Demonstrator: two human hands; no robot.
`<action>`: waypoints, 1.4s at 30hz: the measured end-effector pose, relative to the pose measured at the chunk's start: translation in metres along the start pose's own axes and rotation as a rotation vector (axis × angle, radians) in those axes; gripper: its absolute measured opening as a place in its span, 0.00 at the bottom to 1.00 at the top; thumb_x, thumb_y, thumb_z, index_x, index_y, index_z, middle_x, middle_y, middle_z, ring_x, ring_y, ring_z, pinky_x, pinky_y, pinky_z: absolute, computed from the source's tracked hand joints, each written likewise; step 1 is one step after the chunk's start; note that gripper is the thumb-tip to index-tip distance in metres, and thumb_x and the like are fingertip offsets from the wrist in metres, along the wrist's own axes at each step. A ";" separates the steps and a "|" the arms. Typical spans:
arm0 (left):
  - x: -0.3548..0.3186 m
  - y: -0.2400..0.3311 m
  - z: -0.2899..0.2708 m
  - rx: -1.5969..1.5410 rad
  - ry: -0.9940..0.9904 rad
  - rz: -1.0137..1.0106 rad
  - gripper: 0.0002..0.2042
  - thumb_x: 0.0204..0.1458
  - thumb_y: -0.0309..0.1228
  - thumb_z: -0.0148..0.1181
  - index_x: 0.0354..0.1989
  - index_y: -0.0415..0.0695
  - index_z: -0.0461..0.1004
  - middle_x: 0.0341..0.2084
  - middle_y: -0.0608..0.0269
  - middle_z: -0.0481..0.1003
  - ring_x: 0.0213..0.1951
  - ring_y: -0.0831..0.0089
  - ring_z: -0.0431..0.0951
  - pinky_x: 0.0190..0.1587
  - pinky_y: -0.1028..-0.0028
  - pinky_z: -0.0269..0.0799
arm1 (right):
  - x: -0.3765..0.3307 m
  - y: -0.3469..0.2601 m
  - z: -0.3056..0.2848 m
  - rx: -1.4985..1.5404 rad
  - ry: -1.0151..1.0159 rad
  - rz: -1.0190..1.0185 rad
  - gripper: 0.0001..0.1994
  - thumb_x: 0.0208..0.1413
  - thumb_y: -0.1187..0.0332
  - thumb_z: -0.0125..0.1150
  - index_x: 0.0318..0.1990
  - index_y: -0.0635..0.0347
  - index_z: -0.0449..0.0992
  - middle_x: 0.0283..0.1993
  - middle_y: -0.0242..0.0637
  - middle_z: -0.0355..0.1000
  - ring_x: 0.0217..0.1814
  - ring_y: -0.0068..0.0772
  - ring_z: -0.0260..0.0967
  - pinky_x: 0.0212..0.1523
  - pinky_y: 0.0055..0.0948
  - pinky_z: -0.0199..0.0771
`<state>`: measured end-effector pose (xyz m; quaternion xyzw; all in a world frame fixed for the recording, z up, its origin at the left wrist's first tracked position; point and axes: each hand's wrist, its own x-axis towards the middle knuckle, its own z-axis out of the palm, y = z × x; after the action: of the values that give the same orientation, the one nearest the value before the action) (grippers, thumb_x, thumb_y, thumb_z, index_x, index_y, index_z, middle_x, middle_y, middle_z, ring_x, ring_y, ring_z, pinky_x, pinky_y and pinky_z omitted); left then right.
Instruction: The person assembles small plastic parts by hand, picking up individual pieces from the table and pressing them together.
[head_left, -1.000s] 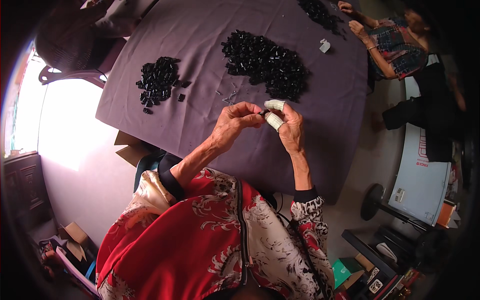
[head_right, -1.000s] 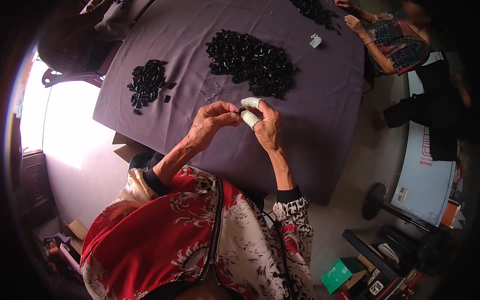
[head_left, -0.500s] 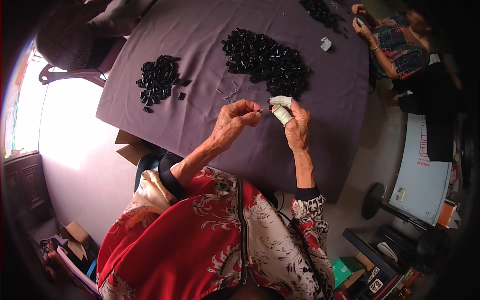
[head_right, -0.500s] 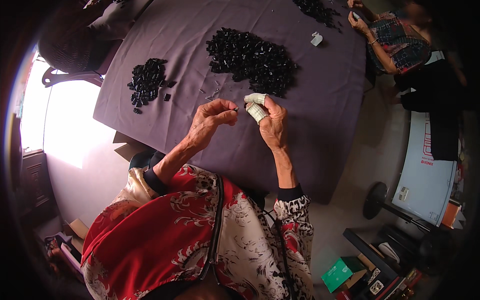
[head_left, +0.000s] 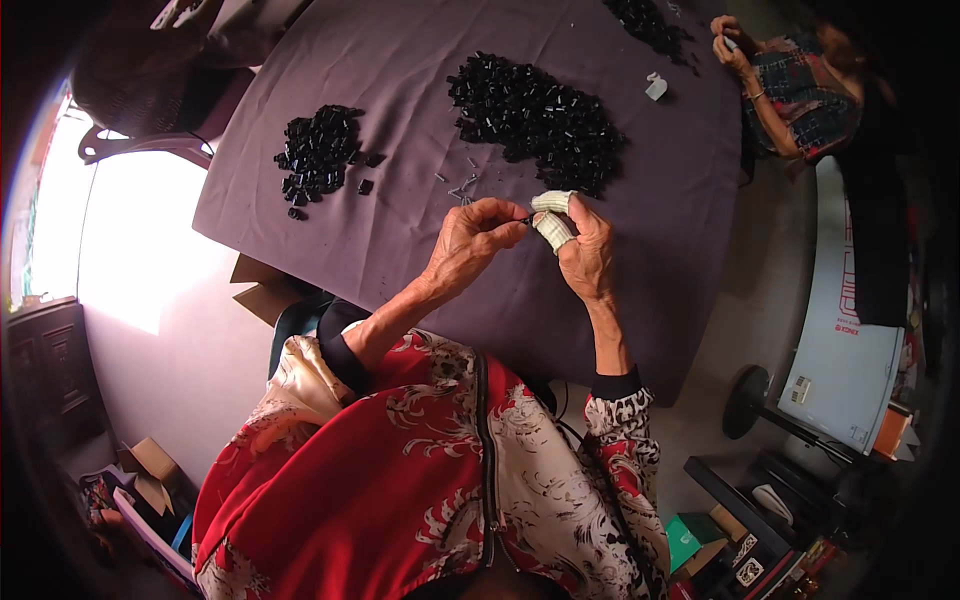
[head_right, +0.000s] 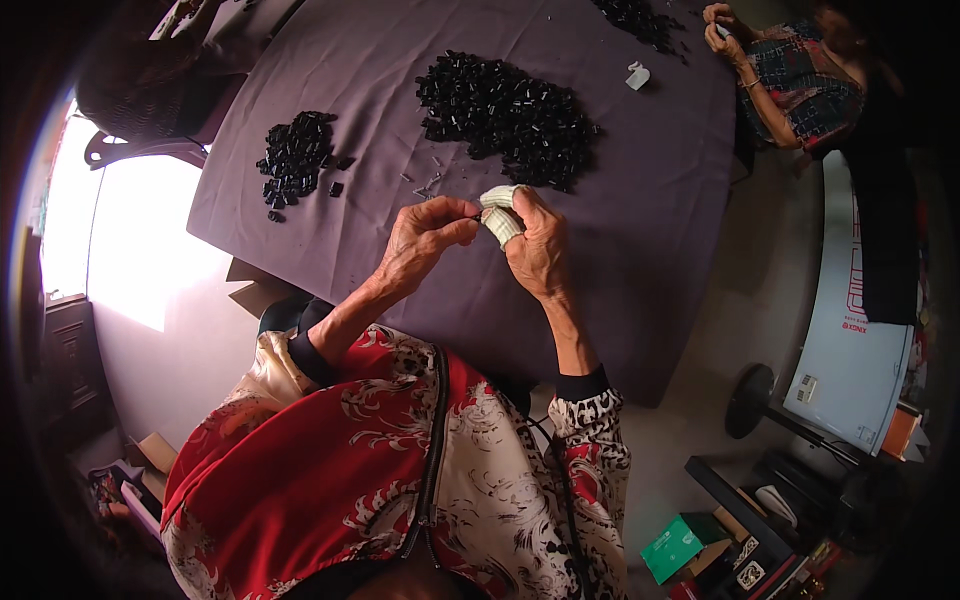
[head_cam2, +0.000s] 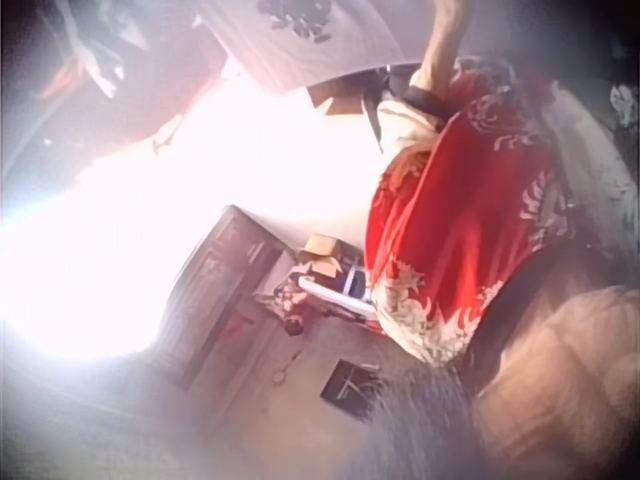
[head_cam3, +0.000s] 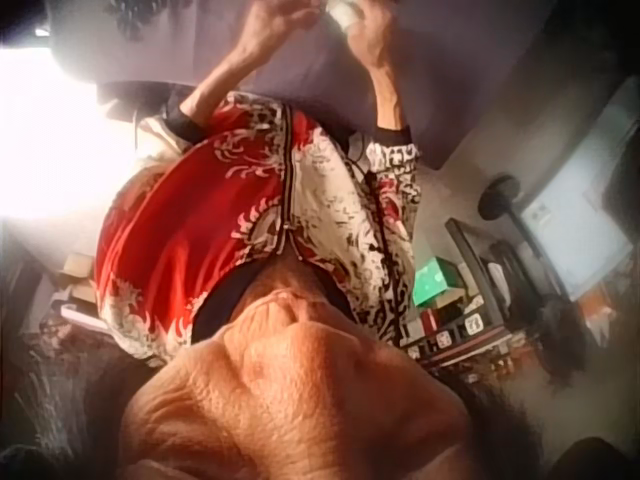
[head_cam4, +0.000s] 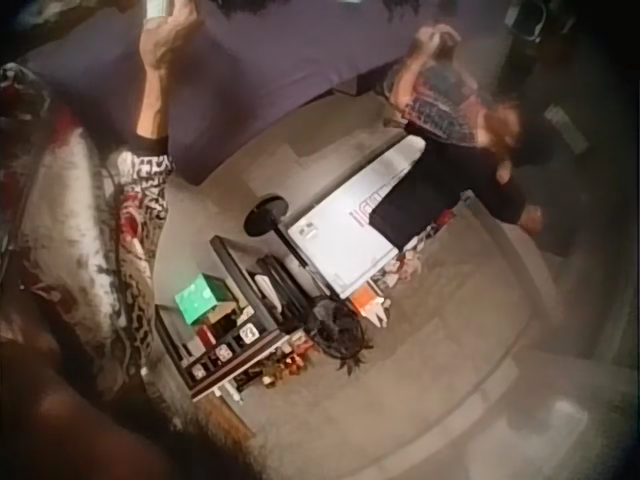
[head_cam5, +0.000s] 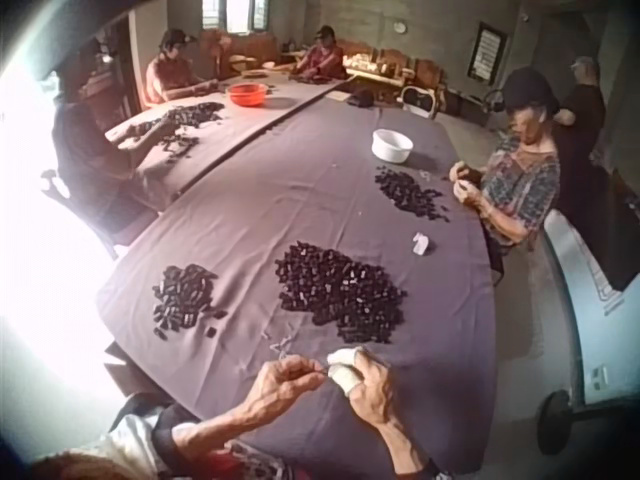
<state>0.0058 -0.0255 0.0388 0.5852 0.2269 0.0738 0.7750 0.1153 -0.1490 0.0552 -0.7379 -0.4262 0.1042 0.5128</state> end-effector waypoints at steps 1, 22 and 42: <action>0.000 0.001 0.000 0.005 -0.003 -0.004 0.09 0.49 0.26 0.58 0.38 0.37 0.73 0.25 0.68 0.73 0.30 0.82 0.70 0.36 0.81 0.66 | -0.001 0.001 0.000 0.016 -0.005 0.024 0.11 0.42 0.84 0.50 0.34 0.66 0.73 0.31 0.41 0.71 0.33 0.39 0.70 0.35 0.29 0.69; -0.001 -0.001 -0.002 0.125 -0.006 -0.020 0.11 0.48 0.27 0.59 0.37 0.33 0.73 0.24 0.64 0.74 0.29 0.80 0.71 0.35 0.79 0.68 | -0.008 0.010 0.007 -0.100 -0.037 -0.042 0.08 0.46 0.81 0.53 0.35 0.67 0.73 0.32 0.41 0.72 0.33 0.38 0.71 0.35 0.28 0.70; 0.005 -0.022 -0.006 -0.303 -0.051 -0.227 0.10 0.51 0.28 0.58 0.39 0.36 0.72 0.32 0.63 0.74 0.36 0.75 0.74 0.45 0.74 0.70 | -0.008 0.007 0.011 -0.591 -0.151 -0.281 0.15 0.30 0.81 0.57 0.33 0.68 0.68 0.33 0.45 0.67 0.38 0.48 0.65 0.41 0.38 0.66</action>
<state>0.0042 -0.0250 0.0150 0.4343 0.2577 0.0045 0.8631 0.1079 -0.1484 0.0425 -0.7789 -0.5723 -0.0414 0.2531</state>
